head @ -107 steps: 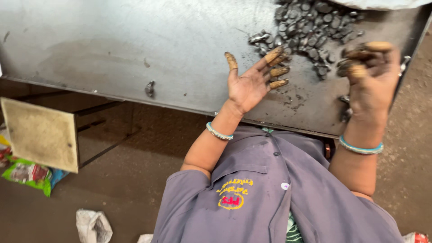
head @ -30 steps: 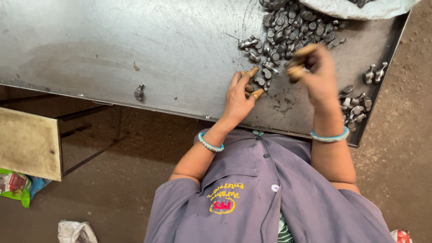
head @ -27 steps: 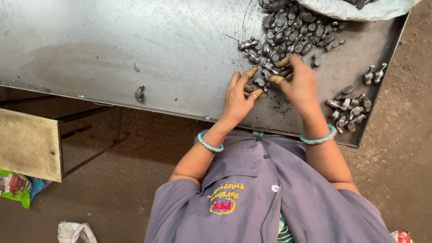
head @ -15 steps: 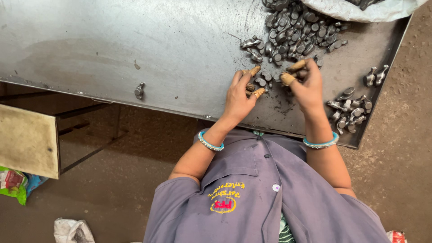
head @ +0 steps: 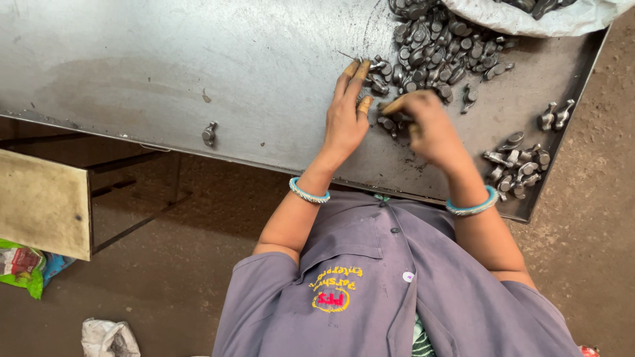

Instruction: The person sits at a metal table and sorts through a pile of small metal castings, picking up pieces one at a time, turning them in their hands, and placing them into separate groups on the table. They occasionally brush debris off the pieces and gather sorted pieces together.

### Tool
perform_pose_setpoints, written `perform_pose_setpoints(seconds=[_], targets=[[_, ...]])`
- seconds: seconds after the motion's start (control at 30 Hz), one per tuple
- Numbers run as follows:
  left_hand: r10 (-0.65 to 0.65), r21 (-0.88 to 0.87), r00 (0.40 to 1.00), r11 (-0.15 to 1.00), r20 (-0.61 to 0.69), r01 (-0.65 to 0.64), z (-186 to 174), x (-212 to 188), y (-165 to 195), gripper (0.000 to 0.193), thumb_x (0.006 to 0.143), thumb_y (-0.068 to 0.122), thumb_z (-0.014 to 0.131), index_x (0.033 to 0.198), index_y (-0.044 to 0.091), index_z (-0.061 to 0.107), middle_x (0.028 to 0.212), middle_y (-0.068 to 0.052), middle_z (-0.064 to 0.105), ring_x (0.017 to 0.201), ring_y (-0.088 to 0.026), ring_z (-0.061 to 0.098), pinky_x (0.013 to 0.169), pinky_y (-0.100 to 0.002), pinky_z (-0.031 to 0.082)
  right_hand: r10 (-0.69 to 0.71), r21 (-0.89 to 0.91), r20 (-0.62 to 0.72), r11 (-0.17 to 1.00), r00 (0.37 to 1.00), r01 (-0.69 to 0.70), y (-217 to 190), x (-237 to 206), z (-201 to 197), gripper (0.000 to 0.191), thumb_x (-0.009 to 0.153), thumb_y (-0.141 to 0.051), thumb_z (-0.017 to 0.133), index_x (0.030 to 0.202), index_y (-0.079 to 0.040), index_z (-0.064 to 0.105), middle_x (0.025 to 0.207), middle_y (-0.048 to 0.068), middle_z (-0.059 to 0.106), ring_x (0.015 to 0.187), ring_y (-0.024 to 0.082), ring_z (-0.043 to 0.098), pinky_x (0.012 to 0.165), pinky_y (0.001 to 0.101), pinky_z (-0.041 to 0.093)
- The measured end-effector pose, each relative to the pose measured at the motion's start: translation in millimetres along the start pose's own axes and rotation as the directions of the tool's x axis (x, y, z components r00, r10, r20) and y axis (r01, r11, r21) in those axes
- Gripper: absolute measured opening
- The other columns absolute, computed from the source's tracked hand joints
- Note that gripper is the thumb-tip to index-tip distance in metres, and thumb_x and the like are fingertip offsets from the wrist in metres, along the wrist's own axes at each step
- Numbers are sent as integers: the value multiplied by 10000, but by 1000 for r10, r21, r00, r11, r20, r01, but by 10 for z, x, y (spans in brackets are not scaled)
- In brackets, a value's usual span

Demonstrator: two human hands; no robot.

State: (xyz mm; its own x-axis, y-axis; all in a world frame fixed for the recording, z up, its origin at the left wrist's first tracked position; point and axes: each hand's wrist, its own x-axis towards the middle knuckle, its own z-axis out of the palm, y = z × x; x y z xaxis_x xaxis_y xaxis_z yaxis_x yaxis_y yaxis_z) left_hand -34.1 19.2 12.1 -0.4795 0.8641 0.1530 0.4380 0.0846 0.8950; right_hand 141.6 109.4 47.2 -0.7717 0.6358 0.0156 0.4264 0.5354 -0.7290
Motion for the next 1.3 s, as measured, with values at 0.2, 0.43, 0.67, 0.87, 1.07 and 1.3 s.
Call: perform_pose_setpoints(seconds=[0.2,0.43,0.67,0.87,1.07,1.3], targets=[[-44,55,994,998,100,38,56,127,-153,623,909,-42,606,1501,106,484,1554,-181,463,1416,-412,488,1134,-426,468,-147,-277,-39,952,988,131,-115,-254,112,490,740,130,623,1199,-36,647,1214,134,667,1228,365,567,1056,451,455],[3,91,996,996,89,-11,98,22,-68,496,897,-24,649,1381,55,575,1381,-200,573,1233,-421,581,1030,-459,504,124,-73,-166,988,978,-137,139,-513,79,338,773,9,838,1051,-32,650,1015,134,665,961,324,633,850,409,527],[48,115,991,991,123,-62,123,-144,87,486,877,-16,646,1356,13,570,1202,-191,601,1110,-423,586,952,-480,488,386,954,14,270,923,-128,537,-757,78,418,857,-24,841,1203,-39,608,1116,34,688,1046,132,668,917,259,572],[13,89,980,996,199,-32,104,-266,172,488,888,-2,655,1366,2,557,1196,-196,600,1087,-430,591,923,-483,491,403,978,188,-164,896,-132,645,-799,52,425,899,-120,841,1247,-5,627,1087,64,715,930,154,700,754,244,571],[7,34,983,999,186,-14,105,-357,106,463,881,-10,660,1336,24,579,1194,-184,615,1093,-436,608,910,-480,510,463,966,258,-119,848,-229,569,-754,40,325,935,-147,743,1204,3,638,998,75,715,897,201,743,644,249,552],[-116,61,989,992,93,111,47,-344,71,500,842,-31,649,1334,38,593,1171,-182,561,1045,-411,621,876,-466,521,220,802,283,479,933,-356,392,-414,-330,312,907,6,755,1200,1,646,1014,123,698,904,198,686,698,260,564]])
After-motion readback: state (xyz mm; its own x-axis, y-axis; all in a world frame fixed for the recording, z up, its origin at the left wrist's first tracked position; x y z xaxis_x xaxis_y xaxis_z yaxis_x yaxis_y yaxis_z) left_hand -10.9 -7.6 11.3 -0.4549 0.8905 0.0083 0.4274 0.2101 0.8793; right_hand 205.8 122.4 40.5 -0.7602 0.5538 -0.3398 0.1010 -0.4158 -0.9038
